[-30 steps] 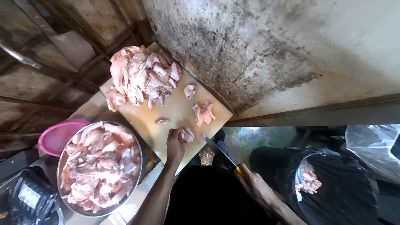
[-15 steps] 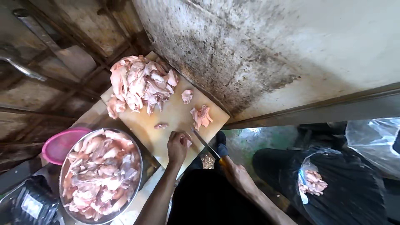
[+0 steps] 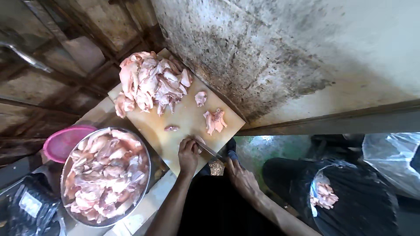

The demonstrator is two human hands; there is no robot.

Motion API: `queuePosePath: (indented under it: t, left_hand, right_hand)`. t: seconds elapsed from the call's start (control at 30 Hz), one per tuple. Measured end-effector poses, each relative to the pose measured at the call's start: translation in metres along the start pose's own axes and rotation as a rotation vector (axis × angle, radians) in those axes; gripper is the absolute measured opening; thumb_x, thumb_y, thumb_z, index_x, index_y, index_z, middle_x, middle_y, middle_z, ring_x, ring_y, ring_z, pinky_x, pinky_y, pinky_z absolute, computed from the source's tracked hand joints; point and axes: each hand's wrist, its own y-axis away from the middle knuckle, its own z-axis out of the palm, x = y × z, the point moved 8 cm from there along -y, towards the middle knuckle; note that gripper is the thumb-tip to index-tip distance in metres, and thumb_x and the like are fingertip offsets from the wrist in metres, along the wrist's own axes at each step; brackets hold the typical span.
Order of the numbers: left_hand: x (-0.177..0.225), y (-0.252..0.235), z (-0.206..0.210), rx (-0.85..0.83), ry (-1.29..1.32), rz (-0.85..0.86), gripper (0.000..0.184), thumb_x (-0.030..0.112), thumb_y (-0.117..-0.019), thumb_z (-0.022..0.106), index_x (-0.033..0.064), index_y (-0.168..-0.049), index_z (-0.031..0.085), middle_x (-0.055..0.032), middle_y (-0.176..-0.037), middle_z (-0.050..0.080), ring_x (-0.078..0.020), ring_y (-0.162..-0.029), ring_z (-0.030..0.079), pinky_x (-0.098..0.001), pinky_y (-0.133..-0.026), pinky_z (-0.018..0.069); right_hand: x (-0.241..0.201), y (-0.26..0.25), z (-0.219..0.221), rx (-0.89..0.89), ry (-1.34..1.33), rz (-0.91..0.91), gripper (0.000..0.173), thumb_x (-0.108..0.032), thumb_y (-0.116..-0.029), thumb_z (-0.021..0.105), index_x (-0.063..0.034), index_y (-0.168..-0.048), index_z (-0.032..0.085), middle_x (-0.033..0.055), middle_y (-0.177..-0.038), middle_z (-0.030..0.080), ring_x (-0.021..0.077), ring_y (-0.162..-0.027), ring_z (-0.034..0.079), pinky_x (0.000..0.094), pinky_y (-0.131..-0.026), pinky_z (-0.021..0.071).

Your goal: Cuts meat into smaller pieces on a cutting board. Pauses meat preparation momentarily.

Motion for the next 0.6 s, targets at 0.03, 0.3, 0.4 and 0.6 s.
queuePosePath:
  t: [0.03, 0.3, 0.4, 0.6]
  left_hand:
    - [0.001, 0.001, 0.000, 0.005, 0.002, 0.013, 0.009, 0.008, -0.0886, 0.076, 0.0055, -0.097, 0.077, -0.0099, -0.114, 0.070, -0.0203, -0.108, 0.069, -0.0359, -0.093, 0.0602]
    - [0.000, 0.000, 0.002, -0.001, 0.001, 0.047, 0.010, 0.007, -0.0895, 0.074, 0.0034, -0.099, 0.077, -0.0108, -0.113, 0.070, -0.0227, -0.108, 0.068, -0.0365, -0.095, 0.0581]
    - [0.003, -0.004, 0.004, -0.030, -0.010, 0.079, 0.009, 0.010, -0.0918, 0.073, 0.0047, -0.098, 0.077, -0.0095, -0.113, 0.071, -0.0218, -0.107, 0.068, -0.0358, -0.094, 0.0585]
    - [0.002, -0.007, 0.001, -0.068, -0.015, 0.107, 0.010, 0.008, -0.0913, 0.073, 0.0028, -0.098, 0.077, -0.0122, -0.115, 0.070, -0.0254, -0.108, 0.068, -0.0393, -0.096, 0.0578]
  right_hand:
    - [-0.001, 0.000, 0.003, -0.004, 0.012, -0.006, 0.041, -0.017, -0.1072, 0.041, -0.0075, -0.147, 0.045, 0.0231, -0.130, 0.062, 0.0420, -0.094, 0.072, 0.0546, -0.073, 0.0605]
    - [-0.010, -0.003, 0.007, 0.024, 0.109, -0.019, 0.039, -0.014, -0.1060, 0.043, -0.0042, -0.143, 0.048, 0.0250, -0.126, 0.063, 0.0409, -0.082, 0.073, 0.0525, -0.069, 0.0614]
    - [0.010, 0.009, 0.009, 0.004, 0.144, 0.002, 0.038, -0.011, -0.1062, 0.043, -0.0031, -0.143, 0.047, 0.0256, -0.123, 0.062, 0.0406, -0.081, 0.073, 0.0517, -0.069, 0.0613]
    - [-0.025, -0.015, 0.001, -0.040, 0.095, 0.033, 0.043, -0.016, -0.1071, 0.042, -0.0077, -0.150, 0.043, 0.0250, -0.134, 0.059, 0.0420, -0.090, 0.073, 0.0544, -0.075, 0.0606]
